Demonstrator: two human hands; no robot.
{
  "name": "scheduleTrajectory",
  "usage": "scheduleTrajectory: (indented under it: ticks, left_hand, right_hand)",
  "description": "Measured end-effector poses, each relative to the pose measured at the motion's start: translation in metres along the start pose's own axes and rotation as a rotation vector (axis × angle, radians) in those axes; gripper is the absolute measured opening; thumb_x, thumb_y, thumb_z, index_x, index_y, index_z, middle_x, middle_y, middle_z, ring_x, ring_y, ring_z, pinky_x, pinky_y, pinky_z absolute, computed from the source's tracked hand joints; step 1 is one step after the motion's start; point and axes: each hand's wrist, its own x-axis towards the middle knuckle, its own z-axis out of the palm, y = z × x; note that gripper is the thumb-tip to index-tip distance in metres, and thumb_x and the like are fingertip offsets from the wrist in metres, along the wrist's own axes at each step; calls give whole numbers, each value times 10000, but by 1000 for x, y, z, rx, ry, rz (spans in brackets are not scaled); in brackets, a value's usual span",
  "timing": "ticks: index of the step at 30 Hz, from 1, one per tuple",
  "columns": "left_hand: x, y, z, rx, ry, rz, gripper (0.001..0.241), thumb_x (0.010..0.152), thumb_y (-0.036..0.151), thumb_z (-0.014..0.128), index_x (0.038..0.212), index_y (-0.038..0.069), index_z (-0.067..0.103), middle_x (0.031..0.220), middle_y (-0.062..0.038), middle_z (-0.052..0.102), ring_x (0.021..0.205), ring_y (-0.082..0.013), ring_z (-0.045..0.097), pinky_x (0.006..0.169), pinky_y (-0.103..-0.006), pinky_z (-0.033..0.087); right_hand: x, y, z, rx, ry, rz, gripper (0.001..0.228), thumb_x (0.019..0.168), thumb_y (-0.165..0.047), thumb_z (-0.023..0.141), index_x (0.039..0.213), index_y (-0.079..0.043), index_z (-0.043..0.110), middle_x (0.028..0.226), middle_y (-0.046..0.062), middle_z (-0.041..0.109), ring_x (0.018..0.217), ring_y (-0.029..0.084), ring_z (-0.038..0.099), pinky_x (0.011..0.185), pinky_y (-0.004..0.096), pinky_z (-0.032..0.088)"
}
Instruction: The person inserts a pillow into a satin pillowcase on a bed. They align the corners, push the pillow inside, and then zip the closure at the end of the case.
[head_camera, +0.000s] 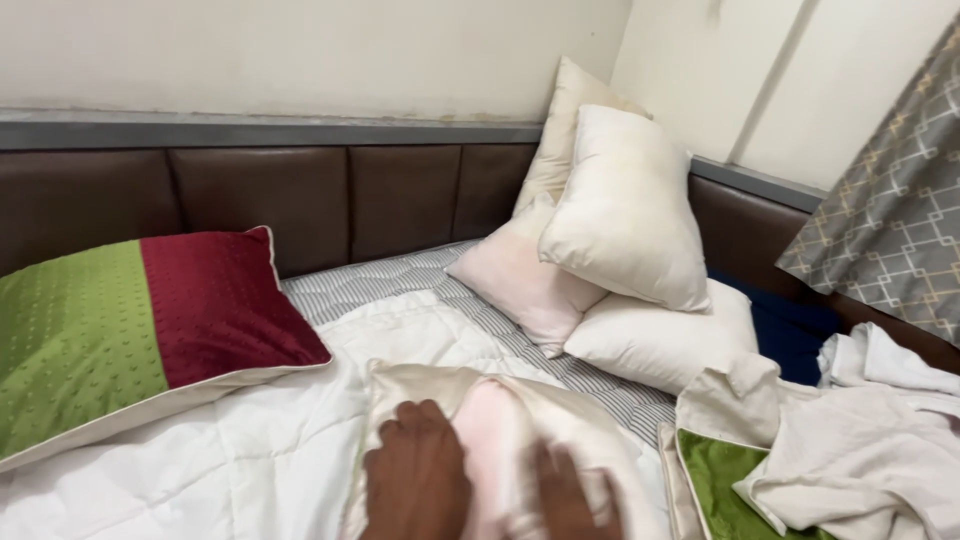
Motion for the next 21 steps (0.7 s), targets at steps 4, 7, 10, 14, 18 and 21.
scheduleTrajectory:
  ticks: [4,7,10,14,18,21]
  left_hand:
    - [13,-26,-4,-13,-168,-118,286,854,136,637,1101,-1,602,1149,-202,650,1087,-362,669,919,-496,569]
    - [8,-17,-12,70,-49,1,222,801,102,645,996,-4,643,1185,-181,595,1204,-360,548,994,-547,469]
    - [10,-4,1,-82,139,292,221,786,180,651,888,-16,646,1179,-222,586,1153,-413,534,956,-553,426]
    - [19,2,-8,-454,13,202,244,927,209,565,1008,-18,604,1124,-239,593,1077,-410,548,954,-494,437]
    - [22,-2,-19,-713,-126,8,281,949,291,546,1004,22,604,1019,-188,685,986,-341,663,907,-427,514]
    - [24,-2,-10,-768,-109,39,282,941,289,550,994,18,608,963,-200,705,929,-345,690,868,-425,537]
  right_hand:
    - [60,-25,8,-244,167,-148,360,1088,-384,401,1291,-206,639,1361,-3,661,1303,185,571,1140,554,310]
    - [50,-27,8,-193,188,-110,353,1047,-427,428,1237,-245,663,1295,-49,695,1237,156,606,1110,514,325]
    - [28,-18,21,-120,95,-21,327,1000,-433,454,1166,-284,693,1230,-85,715,1161,126,617,1043,475,352]
    - [42,-6,15,-31,-15,15,314,990,-442,471,1158,-315,704,1236,-84,712,1163,136,602,1012,454,371]
    - [105,1,-20,77,-96,-91,507,981,-579,438,1372,-298,596,1456,48,557,1376,273,473,1074,503,331]
    - [137,-9,-17,32,-165,-210,681,927,-598,485,1469,-187,493,1544,141,462,1447,360,370,1080,592,309]
